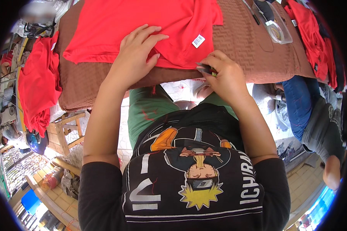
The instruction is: The person holds a red shirt over a table and uses snips to cut off loose threads from the neckline and internal labels.
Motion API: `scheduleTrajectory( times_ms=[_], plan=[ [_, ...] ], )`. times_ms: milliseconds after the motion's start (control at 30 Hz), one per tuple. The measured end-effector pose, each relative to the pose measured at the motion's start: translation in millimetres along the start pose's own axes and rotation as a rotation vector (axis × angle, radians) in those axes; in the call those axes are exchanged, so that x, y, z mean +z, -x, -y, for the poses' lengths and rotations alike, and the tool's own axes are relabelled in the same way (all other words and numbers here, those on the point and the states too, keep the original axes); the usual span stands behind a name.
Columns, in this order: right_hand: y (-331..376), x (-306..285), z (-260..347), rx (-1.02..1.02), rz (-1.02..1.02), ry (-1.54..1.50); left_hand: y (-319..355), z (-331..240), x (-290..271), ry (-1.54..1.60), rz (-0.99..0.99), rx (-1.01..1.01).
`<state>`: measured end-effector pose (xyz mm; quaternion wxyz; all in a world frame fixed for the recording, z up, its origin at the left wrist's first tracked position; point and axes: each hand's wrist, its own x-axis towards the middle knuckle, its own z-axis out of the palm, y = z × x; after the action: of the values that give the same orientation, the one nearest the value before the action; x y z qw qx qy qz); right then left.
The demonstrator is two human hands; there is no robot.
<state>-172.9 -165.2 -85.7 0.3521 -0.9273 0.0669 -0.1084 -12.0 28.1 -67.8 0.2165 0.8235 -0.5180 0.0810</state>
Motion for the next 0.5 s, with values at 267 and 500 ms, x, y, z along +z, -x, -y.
scheduleTrajectory(
  times_ms=[267,500],
  plan=[
    [1,-7,-9,0.261,-0.128,-0.492,-24,11,6,0.606,0.012,-0.214],
    [-1,-28,-17,0.386,-0.176,-0.727,-26,9,-12,0.886,-0.016,-0.379]
  ],
)
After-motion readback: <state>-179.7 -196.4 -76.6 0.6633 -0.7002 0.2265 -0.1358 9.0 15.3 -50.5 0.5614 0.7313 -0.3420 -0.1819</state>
